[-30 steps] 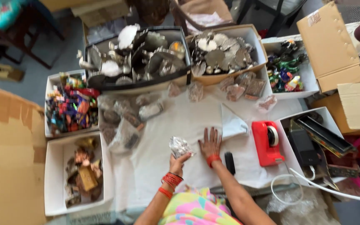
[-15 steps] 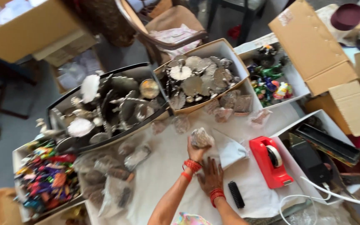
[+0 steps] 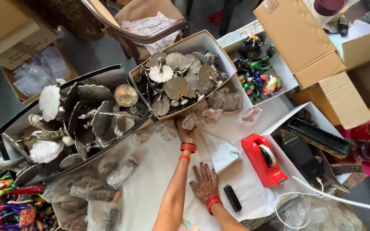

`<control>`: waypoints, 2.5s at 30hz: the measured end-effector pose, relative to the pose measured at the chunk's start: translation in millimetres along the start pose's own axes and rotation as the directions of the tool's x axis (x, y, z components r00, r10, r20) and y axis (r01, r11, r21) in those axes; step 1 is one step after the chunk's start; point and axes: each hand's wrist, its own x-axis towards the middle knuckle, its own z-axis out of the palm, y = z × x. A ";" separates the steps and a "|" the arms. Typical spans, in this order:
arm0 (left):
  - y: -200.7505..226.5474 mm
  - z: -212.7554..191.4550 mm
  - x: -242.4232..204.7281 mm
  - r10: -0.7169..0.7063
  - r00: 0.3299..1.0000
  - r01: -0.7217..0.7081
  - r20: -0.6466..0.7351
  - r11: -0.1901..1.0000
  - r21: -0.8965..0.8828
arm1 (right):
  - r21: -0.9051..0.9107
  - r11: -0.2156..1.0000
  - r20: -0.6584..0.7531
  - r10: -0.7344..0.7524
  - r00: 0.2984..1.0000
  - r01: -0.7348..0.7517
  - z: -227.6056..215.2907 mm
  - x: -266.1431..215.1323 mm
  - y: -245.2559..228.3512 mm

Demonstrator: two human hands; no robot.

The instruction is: The person unwraps a small copper-colored decorative item from bubble wrap and places it on a white cloth. They then use a small black brush to clean the surface of the item, turning it over to reach different sides.

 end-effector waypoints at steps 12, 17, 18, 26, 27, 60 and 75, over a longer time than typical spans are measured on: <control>21.4 5.2 2.2 0.098 0.992 -0.091 -0.084 0.993 0.073 | -0.022 0.999 0.060 0.026 0.998 -0.024 -5.3 -1.6 -3.3; 8.3 1.3 7.2 0.220 0.972 -0.190 -0.078 0.941 0.280 | -0.007 1.000 0.042 0.015 0.999 -0.014 -2.8 -2.1 -1.2; 5.9 0.8 9.5 0.234 0.969 -0.201 -0.073 0.928 0.312 | -0.009 1.000 0.047 0.012 0.999 -0.012 -4.0 -1.8 -1.5; 13.5 -12.0 14.1 0.018 1.000 -0.019 0.011 0.998 0.060 | 0.033 0.999 0.037 0.010 0.999 -0.011 -2.8 -2.2 -0.7; 23.0 -13.8 11.9 -0.016 0.999 0.013 0.035 0.996 0.093 | 0.034 0.999 0.059 0.013 0.998 -0.015 -4.6 -2.6 -1.2; 18.1 -335.8 -400.6 -0.049 0.964 -0.186 0.262 0.582 0.792 | -0.114 0.975 -0.412 -0.221 0.884 0.191 79.8 11.2 32.1; 173.9 -564.8 -361.4 0.399 0.612 0.163 -0.683 0.782 0.602 | -0.268 0.876 -0.268 -0.468 0.842 0.401 94.8 -108.6 62.2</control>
